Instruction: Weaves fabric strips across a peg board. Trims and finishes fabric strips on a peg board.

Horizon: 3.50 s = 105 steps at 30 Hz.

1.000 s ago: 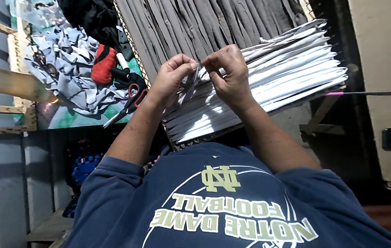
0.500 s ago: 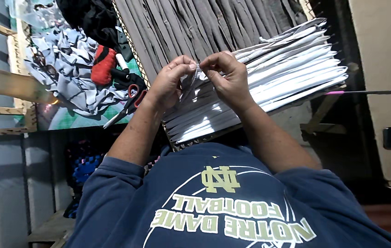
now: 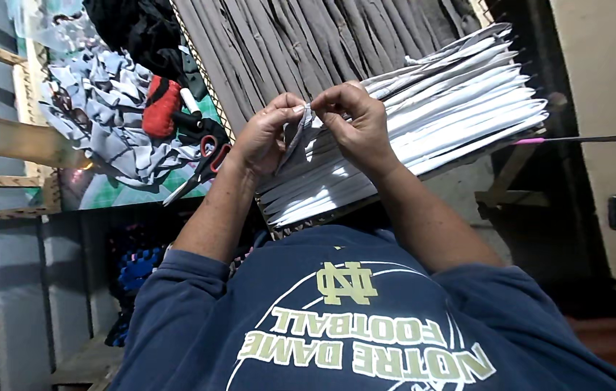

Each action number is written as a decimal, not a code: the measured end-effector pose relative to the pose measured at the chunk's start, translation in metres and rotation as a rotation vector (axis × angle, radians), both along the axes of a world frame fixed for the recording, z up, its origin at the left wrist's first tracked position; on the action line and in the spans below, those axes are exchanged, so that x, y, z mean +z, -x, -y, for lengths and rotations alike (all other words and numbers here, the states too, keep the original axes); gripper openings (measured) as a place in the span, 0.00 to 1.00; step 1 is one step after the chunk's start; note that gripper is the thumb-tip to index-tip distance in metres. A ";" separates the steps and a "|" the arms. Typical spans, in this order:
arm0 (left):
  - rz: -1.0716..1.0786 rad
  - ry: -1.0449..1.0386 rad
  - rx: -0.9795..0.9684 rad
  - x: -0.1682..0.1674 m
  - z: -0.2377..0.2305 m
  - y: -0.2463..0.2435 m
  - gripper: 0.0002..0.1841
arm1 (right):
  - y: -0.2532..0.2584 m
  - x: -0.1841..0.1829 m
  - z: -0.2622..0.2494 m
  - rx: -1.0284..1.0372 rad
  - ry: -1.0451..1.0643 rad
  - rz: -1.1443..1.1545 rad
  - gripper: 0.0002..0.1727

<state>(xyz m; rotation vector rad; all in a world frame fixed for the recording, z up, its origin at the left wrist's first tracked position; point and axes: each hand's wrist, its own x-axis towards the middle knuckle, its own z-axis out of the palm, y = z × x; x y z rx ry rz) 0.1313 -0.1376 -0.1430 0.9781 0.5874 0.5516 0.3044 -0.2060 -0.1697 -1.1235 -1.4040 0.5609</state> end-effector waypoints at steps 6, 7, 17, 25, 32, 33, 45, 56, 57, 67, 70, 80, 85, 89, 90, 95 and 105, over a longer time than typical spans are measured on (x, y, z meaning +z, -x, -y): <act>0.000 0.028 -0.008 -0.002 0.002 -0.001 0.13 | 0.000 0.001 0.001 -0.004 0.003 0.000 0.09; -0.006 0.020 -0.009 -0.002 0.002 -0.002 0.12 | 0.001 0.001 0.001 -0.008 -0.003 0.001 0.09; -0.094 -0.247 0.171 -0.003 0.012 -0.015 0.08 | 0.006 0.004 0.003 0.020 -0.028 0.006 0.13; -0.114 -0.491 0.175 -0.007 0.010 -0.013 0.04 | 0.007 0.006 0.000 0.104 -0.175 -0.122 0.07; -0.164 -0.523 0.254 -0.009 0.005 -0.009 0.05 | -0.026 0.039 0.014 0.117 -0.180 -0.211 0.09; -0.163 -0.527 0.262 -0.009 0.004 -0.009 0.05 | -0.032 0.042 0.016 0.089 -0.181 -0.193 0.09; -0.206 -0.518 0.324 -0.013 -0.002 -0.005 0.05 | -0.112 0.044 0.055 -0.356 -0.188 0.161 0.09; -0.191 -0.534 0.293 -0.012 0.000 -0.008 0.05 | -0.163 0.041 0.080 -0.655 -0.096 0.165 0.13; -0.188 -0.528 0.283 -0.010 0.000 -0.009 0.05 | -0.158 0.042 0.078 -0.619 -0.082 0.141 0.14; -0.082 -0.502 0.151 -0.009 0.006 -0.008 0.06 | -0.049 0.011 0.022 -0.104 -0.045 0.173 0.10; -0.073 -0.500 0.143 -0.008 0.006 -0.007 0.05 | -0.029 0.003 0.011 -0.081 -0.025 0.163 0.09; -0.086 -0.488 0.136 -0.010 0.007 -0.008 0.05 | -0.013 -0.001 0.004 -0.091 0.038 0.195 0.09; -0.088 -0.486 0.137 -0.009 0.008 -0.008 0.05 | -0.011 -0.001 0.004 -0.087 0.035 0.196 0.09; -0.092 -0.483 0.134 -0.009 0.008 -0.008 0.05 | -0.010 -0.001 0.005 -0.084 0.029 0.186 0.09; -0.090 -0.481 0.135 -0.009 0.008 -0.008 0.05 | -0.010 -0.001 0.005 -0.084 0.026 0.185 0.09; -0.088 -0.475 0.138 -0.009 0.009 -0.009 0.05 | -0.010 0.000 0.006 -0.083 0.032 0.185 0.09; -0.098 -0.465 0.134 -0.007 0.010 -0.010 0.05 | -0.009 0.001 0.007 -0.016 0.060 0.086 0.09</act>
